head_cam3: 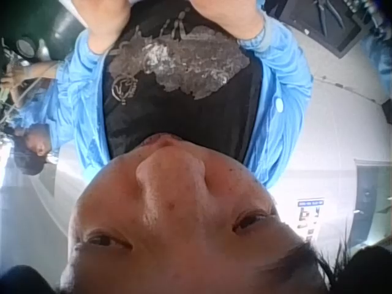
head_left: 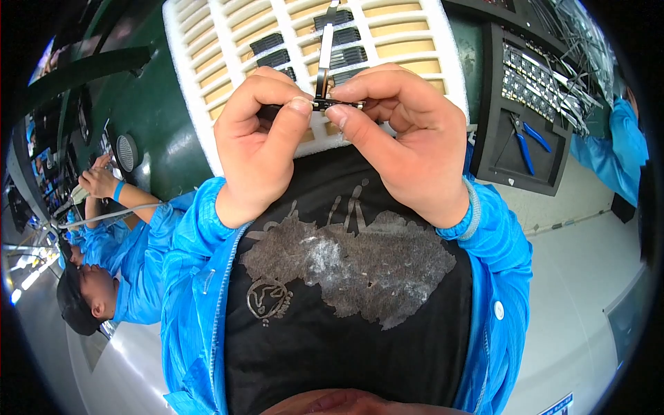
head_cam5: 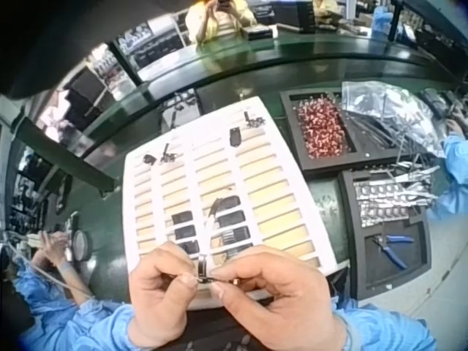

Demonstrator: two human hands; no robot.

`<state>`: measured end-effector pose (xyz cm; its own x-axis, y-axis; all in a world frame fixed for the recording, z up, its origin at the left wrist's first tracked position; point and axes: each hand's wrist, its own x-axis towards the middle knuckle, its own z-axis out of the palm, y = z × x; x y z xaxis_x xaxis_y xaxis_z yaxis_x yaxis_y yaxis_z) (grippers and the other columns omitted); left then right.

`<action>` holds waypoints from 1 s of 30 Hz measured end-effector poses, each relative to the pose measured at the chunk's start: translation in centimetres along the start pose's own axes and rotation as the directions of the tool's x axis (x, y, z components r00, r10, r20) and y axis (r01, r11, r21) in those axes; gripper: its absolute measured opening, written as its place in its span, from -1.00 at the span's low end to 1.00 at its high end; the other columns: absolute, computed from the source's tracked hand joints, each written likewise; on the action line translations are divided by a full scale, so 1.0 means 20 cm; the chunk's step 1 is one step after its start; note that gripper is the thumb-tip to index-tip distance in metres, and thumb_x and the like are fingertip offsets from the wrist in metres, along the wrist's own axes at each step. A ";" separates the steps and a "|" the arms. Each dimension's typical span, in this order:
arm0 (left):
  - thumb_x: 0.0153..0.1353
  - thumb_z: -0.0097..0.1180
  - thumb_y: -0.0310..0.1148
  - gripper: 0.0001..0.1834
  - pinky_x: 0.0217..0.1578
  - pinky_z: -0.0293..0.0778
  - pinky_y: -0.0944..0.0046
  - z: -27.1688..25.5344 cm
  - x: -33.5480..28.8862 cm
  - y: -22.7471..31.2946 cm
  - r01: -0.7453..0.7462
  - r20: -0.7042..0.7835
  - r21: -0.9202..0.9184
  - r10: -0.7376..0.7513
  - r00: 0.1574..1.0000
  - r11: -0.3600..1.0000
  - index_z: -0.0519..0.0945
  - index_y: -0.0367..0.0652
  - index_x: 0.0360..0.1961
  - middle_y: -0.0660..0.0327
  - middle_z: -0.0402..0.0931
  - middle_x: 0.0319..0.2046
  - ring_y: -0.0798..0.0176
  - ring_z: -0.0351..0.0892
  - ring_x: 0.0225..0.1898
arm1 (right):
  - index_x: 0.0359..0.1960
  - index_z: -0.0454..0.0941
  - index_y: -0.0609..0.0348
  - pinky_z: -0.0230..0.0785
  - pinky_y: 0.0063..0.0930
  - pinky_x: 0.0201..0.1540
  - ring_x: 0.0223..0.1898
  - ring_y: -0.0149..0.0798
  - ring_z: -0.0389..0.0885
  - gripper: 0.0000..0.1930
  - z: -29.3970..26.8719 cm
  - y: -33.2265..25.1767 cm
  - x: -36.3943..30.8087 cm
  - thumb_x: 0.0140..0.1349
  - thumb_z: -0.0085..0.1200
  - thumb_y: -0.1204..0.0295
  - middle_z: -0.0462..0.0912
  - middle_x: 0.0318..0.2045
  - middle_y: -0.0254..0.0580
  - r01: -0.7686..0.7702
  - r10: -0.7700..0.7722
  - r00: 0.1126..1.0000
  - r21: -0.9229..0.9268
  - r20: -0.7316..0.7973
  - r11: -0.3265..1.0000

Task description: The person connects wires and connectors to electronic circuit boards by hand, taking components from trays at an assembly line workbench.

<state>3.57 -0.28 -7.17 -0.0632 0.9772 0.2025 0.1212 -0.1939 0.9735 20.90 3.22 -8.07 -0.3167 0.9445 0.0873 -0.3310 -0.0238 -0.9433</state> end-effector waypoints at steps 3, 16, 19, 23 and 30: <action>0.24 0.13 -0.63 -0.94 -0.38 0.29 0.46 0.00 0.00 0.00 -0.026 0.001 0.001 0.026 1.000 1.000 0.52 -0.27 -0.33 0.24 0.46 -0.35 0.47 0.38 -0.40 | -0.23 0.63 0.32 0.53 -0.61 -0.27 -0.29 -0.45 0.65 -0.85 0.00 0.00 0.00 0.15 0.19 0.69 0.65 -0.30 -0.23 0.008 -0.008 1.000 0.000 -0.020 1.000; 0.16 0.17 -0.65 -0.87 -0.37 0.28 0.48 0.01 0.00 0.03 0.006 0.020 0.180 -0.010 1.000 0.984 0.52 -0.25 -0.28 0.30 0.43 -0.37 0.50 0.34 -0.38 | -0.25 0.64 0.32 0.54 -0.62 -0.29 -0.29 -0.43 0.67 -0.86 0.00 0.00 0.00 0.14 0.20 0.68 0.65 -0.30 -0.21 0.009 -0.010 1.000 -0.050 -0.020 0.999; 0.14 0.19 -0.63 -0.82 -0.37 0.28 0.48 0.00 -0.01 0.01 0.017 0.022 0.204 -0.022 1.000 0.979 0.52 -0.24 -0.22 0.33 0.42 -0.37 0.51 0.34 -0.37 | -0.22 0.64 0.33 0.55 -0.64 -0.27 -0.26 -0.44 0.68 -0.85 0.00 -0.01 0.00 0.16 0.19 0.68 0.66 -0.28 -0.21 -0.047 0.046 0.999 -0.021 -0.013 0.999; 0.11 0.21 -0.61 -0.75 -0.37 0.29 0.48 0.00 -0.01 0.01 0.021 0.031 0.231 -0.029 0.999 0.973 0.53 -0.24 -0.16 0.33 0.40 -0.37 0.50 0.32 -0.38 | -0.18 0.62 0.34 0.55 -0.64 -0.25 -0.25 -0.45 0.67 -0.84 0.00 0.00 0.00 0.19 0.19 0.68 0.66 -0.25 -0.21 -0.058 0.058 0.998 0.019 -0.004 0.998; 0.16 0.19 -0.54 -0.76 -0.33 0.30 0.46 -0.03 -0.01 0.03 0.012 0.092 0.258 -0.037 0.995 0.966 0.52 -0.25 -0.13 0.34 0.37 -0.38 0.47 0.29 -0.37 | -0.11 0.55 0.38 0.55 -0.62 -0.21 -0.20 -0.43 0.65 -0.79 -0.02 -0.01 0.00 0.22 0.16 0.74 0.61 -0.17 -0.17 -0.049 0.050 0.997 -0.024 0.066 0.999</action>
<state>3.12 -0.54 -6.62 0.0240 0.9875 0.1558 0.3717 -0.1535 0.9156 21.31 3.30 -7.92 -0.3907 0.9185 0.0609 -0.2939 -0.0618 -0.9539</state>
